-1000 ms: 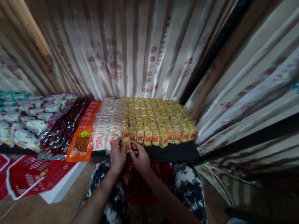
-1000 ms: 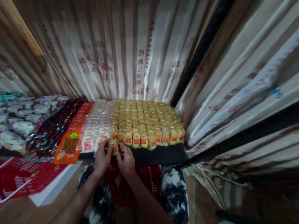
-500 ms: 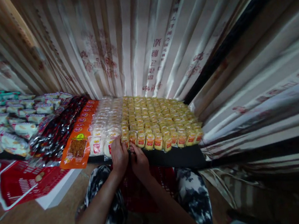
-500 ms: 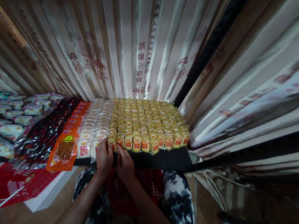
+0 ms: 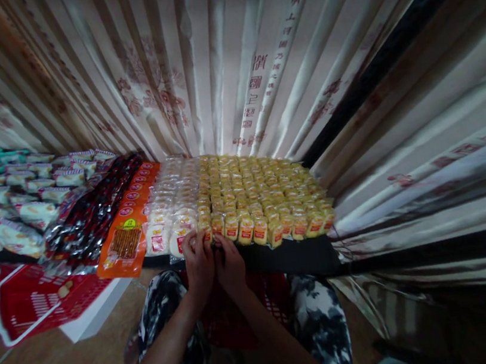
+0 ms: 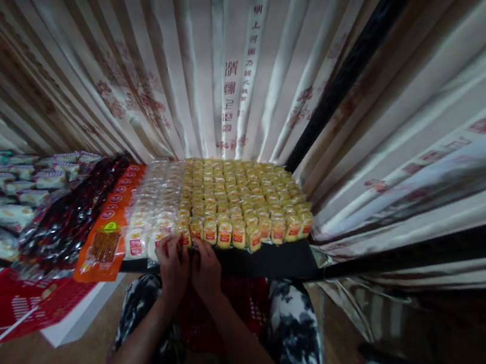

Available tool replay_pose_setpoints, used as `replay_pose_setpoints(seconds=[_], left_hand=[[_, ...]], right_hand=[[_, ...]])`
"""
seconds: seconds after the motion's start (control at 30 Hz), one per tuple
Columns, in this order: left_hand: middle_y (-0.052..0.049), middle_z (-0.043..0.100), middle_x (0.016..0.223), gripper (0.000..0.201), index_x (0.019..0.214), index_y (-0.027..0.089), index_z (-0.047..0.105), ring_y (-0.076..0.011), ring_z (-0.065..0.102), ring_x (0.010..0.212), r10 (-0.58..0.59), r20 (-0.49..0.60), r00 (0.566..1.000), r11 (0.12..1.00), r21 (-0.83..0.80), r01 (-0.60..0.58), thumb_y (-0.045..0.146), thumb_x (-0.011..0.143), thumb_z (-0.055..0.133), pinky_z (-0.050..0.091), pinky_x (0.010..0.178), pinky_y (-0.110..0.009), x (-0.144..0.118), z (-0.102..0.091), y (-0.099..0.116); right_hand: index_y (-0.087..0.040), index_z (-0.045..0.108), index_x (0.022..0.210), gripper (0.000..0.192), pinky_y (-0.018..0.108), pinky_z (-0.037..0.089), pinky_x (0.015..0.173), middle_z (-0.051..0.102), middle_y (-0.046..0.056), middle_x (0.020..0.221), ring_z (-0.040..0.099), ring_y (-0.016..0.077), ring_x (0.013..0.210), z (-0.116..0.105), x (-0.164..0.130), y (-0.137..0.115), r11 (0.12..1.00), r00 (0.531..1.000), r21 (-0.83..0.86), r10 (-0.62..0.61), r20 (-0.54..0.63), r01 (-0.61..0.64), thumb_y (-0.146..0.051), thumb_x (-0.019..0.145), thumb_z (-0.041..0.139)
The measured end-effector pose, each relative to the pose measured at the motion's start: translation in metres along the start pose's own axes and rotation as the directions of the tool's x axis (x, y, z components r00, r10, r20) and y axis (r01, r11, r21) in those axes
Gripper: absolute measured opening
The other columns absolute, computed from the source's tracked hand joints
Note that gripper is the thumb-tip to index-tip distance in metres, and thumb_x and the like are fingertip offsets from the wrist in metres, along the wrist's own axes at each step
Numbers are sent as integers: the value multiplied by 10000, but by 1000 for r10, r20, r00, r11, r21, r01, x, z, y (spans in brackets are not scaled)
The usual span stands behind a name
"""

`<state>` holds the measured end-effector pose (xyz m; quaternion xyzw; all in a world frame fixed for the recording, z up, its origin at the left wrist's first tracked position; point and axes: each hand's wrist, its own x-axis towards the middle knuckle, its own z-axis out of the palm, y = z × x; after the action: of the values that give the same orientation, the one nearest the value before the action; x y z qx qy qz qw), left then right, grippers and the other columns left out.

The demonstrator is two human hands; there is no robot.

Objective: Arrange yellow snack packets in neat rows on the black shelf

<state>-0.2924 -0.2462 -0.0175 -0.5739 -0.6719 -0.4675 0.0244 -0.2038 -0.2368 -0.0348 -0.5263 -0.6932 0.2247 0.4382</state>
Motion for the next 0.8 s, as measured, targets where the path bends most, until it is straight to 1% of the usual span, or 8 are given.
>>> replay_pose_setpoints(seconds=[0.1, 0.27, 0.37, 0.47, 0.57, 0.7, 0.8], left_hand=[[-126, 458, 1125, 260, 1126, 172, 526, -219, 495, 1025, 26, 35, 999, 999, 18, -26, 192, 874, 464, 487, 855, -389, -7, 1, -6], [-127, 505, 1131, 292, 1184, 163, 485, -220, 477, 1065, 126, 107, 986, 991, 35, -130, 176, 902, 413, 455, 910, -411, -8, 7, -11], [-124, 526, 1115, 288, 1182, 163, 495, -217, 482, 1069, 161, 103, 982, 985, 40, -166, 183, 911, 400, 446, 916, -404, -9, 10, -13], [-129, 528, 1150, 319, 1221, 170, 481, -219, 476, 1102, 185, 82, 979, 982, 28, -188, 196, 909, 420, 431, 931, -396, -14, 13, -17], [-119, 533, 1178, 337, 1245, 186, 469, -209, 479, 1126, 182, 94, 979, 983, -10, -181, 206, 911, 421, 422, 941, -380, -17, 15, -22], [-120, 549, 1170, 292, 1177, 169, 518, -198, 484, 1124, 163, 102, 981, 986, -61, -157, 200, 915, 394, 416, 940, -378, -17, 10, -22], [-97, 595, 1058, 235, 1019, 167, 591, -183, 524, 1034, 138, 157, 978, 986, -117, -121, 181, 897, 390, 431, 910, -366, -24, -3, -15]], right_hand=[[-158, 555, 1186, 376, 331, 438, 957, 609, 107, 1147, 549, 180, 1086, 0, 1, 1, 1000, 1000, -14, -4, -1, 4, -183, 868, 356], [-113, 541, 1221, 402, 338, 434, 960, 597, 139, 1165, 531, 197, 1117, 1, 1, 4, 999, 1000, -44, 11, 1, -11, -187, 876, 348], [-118, 532, 1234, 408, 338, 437, 952, 599, 137, 1159, 536, 195, 1108, 2, 1, 2, 999, 1000, -44, 26, 6, -26, -177, 880, 337], [-136, 539, 1220, 395, 326, 445, 938, 615, 122, 1123, 560, 182, 1057, 1, 2, 0, 999, 999, -18, 46, 2, -46, -176, 884, 334], [-151, 536, 1211, 382, 313, 456, 919, 635, 103, 1060, 584, 168, 987, -1, 4, -2, 999, 999, 18, 46, 13, -46, -184, 885, 340], [-151, 542, 1186, 372, 307, 473, 894, 638, 103, 1017, 593, 159, 939, -7, 1, -5, 997, 1000, 78, -7, 22, 5, -202, 892, 320], [-162, 560, 1151, 368, 316, 478, 885, 640, 99, 1005, 591, 163, 953, -15, -12, -6, 992, 997, 118, -50, 55, 43, -185, 882, 311]])
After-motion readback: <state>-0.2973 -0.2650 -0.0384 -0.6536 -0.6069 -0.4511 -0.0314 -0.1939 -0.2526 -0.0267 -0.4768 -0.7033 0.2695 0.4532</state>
